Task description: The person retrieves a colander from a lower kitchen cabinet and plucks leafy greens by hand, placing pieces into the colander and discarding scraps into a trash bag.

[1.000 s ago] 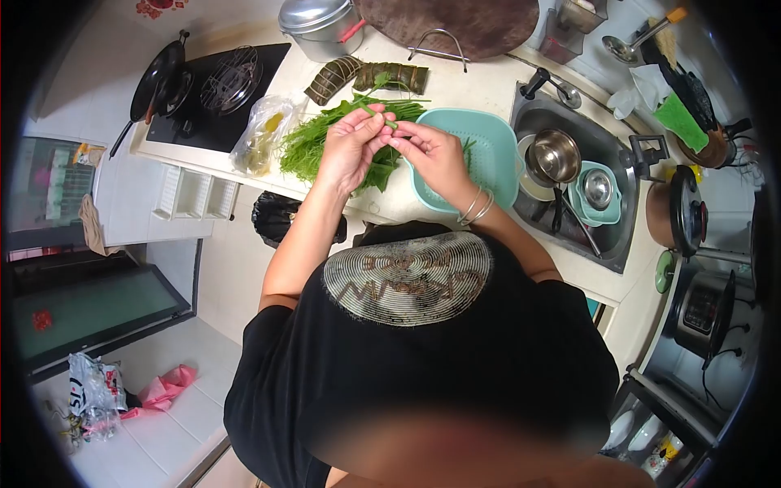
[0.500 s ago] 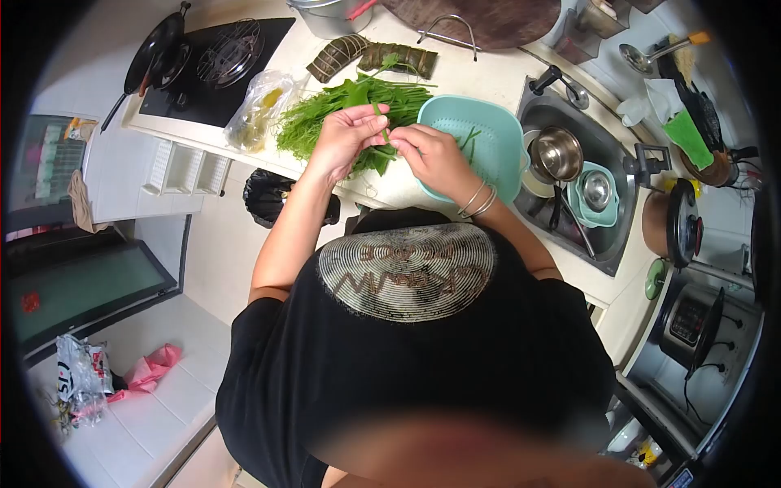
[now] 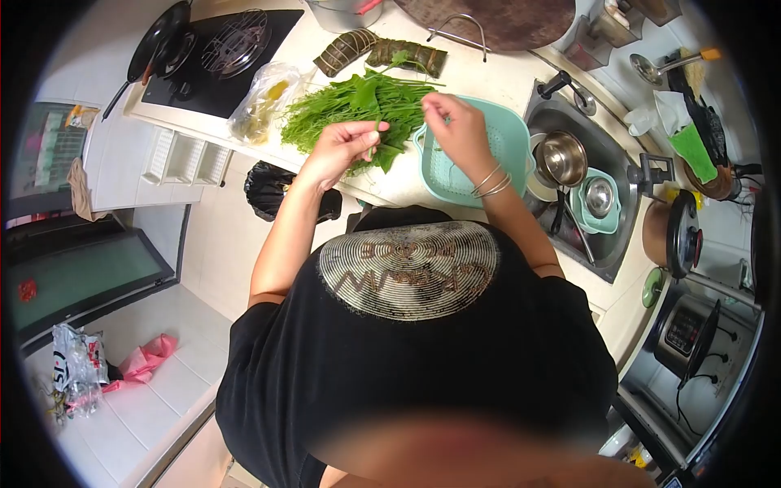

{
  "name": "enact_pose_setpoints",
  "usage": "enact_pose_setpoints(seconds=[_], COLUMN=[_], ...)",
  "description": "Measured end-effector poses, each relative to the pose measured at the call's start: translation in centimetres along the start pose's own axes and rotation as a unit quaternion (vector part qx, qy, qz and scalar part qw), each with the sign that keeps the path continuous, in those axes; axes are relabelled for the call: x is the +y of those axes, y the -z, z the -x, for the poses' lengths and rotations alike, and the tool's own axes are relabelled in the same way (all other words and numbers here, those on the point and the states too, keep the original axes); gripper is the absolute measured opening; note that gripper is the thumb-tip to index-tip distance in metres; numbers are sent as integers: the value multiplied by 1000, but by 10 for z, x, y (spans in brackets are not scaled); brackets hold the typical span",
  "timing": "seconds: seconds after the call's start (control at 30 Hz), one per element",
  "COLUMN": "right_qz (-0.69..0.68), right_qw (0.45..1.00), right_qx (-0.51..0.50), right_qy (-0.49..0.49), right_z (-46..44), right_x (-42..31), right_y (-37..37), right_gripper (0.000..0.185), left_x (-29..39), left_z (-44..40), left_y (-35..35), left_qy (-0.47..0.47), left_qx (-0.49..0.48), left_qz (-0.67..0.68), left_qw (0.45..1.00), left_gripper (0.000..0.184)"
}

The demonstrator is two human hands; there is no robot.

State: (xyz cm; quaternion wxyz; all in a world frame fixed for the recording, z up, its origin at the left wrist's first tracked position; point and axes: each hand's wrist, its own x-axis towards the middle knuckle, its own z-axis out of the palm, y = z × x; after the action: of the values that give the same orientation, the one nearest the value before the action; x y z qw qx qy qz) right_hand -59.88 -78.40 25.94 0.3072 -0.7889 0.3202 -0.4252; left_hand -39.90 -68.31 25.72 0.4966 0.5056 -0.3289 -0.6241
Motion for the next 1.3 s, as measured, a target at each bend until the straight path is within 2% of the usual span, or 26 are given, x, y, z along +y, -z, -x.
enact_pose_setpoints(seconds=[0.03, 0.07, 0.1, 0.13, 0.17, 0.2, 0.23, 0.27, 0.33, 0.37, 0.5, 0.6, 0.67, 0.8, 0.9, 0.97, 1.0, 1.07, 1.1, 1.13, 1.2, 1.23, 1.3], right_qz=[0, -1, -47, -92, -93, -196, -295, -295, -285, -220, -128, -191, -337, -387, -389, -392, -392, -444, -443, -415, -387, -379, -393], right_qw=[999, 999, 995, 986, 986, 964, 930, 930, 938, 961, 980, 965, 914, 888, 887, 874, 875, 835, 835, 848, 860, 861, 852], right_qx=[-11, -11, -21, -32, -33, -68, -103, -103, -123, -127, -136, -140, -134, -143, -140, -144, -139, -99, -95, -116, -136, -154, -177], right_qy=[-36, -36, -87, -137, -137, -166, -193, -193, -151, -110, -63, -115, -179, -203, -208, -248, -250, -309, -312, -308, -303, -302, -297], right_z=[-3, -4, -3, -2, 0, 3, 7, 10, 16, 16, 15, 19, 21, 22, 24, 26, 27, 36, 42, 48, 57, 60, 64], right_x=[5, 8, 13, 15, 15, 12, 9, 7, 0, -3, -14, -6, -2, -4, -2, -3, 2, 18, 24, 30, 38, 39, 39], right_y=[3, 3, 1, -1, -5, -11, -17, -24, -33, -33, -27, -31, -34, -29, -31, -32, -35, -47, -53, -58, -68, -71, -71], right_gripper=[16, 16, 16, 17, 17, 18, 19, 19, 20, 20, 20, 20, 20, 20, 20, 19, 19, 18, 18, 18, 17, 17, 18], left_x=[-5, -11, -10, -9, -7, -4, -4, -4, -3, -3, 2, 5, 5, 1, -1, -2, 1, 17, 23, 30, 30, 30, 31], left_z=[0, 0, 2, 5, 8, 11, 10, 10, 7, 6, 10, 10, 9, 6, 3, -1, -3, -5, -10, -13, -30, -39, -53], left_y=[4, 8, 7, 5, 3, 0, -4, -6, -8, -9, -16, -21, -22, -24, -28, -30, -34, -44, -53, -66, -83, -89, -99], left_qy=[0, -105, -206, -205, -257, -306, -318, -318, -367, -369, -371, -376, -413, -441, -441, -415, -416, -414, -432, -407, -408, -408, -420], left_qx=[1, 64, 126, 127, 161, 192, 203, 203, 184, 176, 161, 162, 179, 190, 194, 188, 182, 177, 148, 111, 32, 31, 41], left_qz=[0, -121, -238, -239, -335, -427, -455, -454, -510, -521, -562, -588, -593, -583, -558, -467, -468, -390, -395, -371, -370, -370, -464], left_qw=[1000, 985, 941, 941, 892, 829, 807, 807, 755, 750, 722, 697, 668, 655, 676, 757, 759, 803, 797, 827, 834, 834, 779], left_gripper=[24, 23, 22, 22, 22, 23, 27, 27, 28, 32, 33, 34, 31, 28, 22, 17, 17, 15, 15, 14, 24, 24, 33])
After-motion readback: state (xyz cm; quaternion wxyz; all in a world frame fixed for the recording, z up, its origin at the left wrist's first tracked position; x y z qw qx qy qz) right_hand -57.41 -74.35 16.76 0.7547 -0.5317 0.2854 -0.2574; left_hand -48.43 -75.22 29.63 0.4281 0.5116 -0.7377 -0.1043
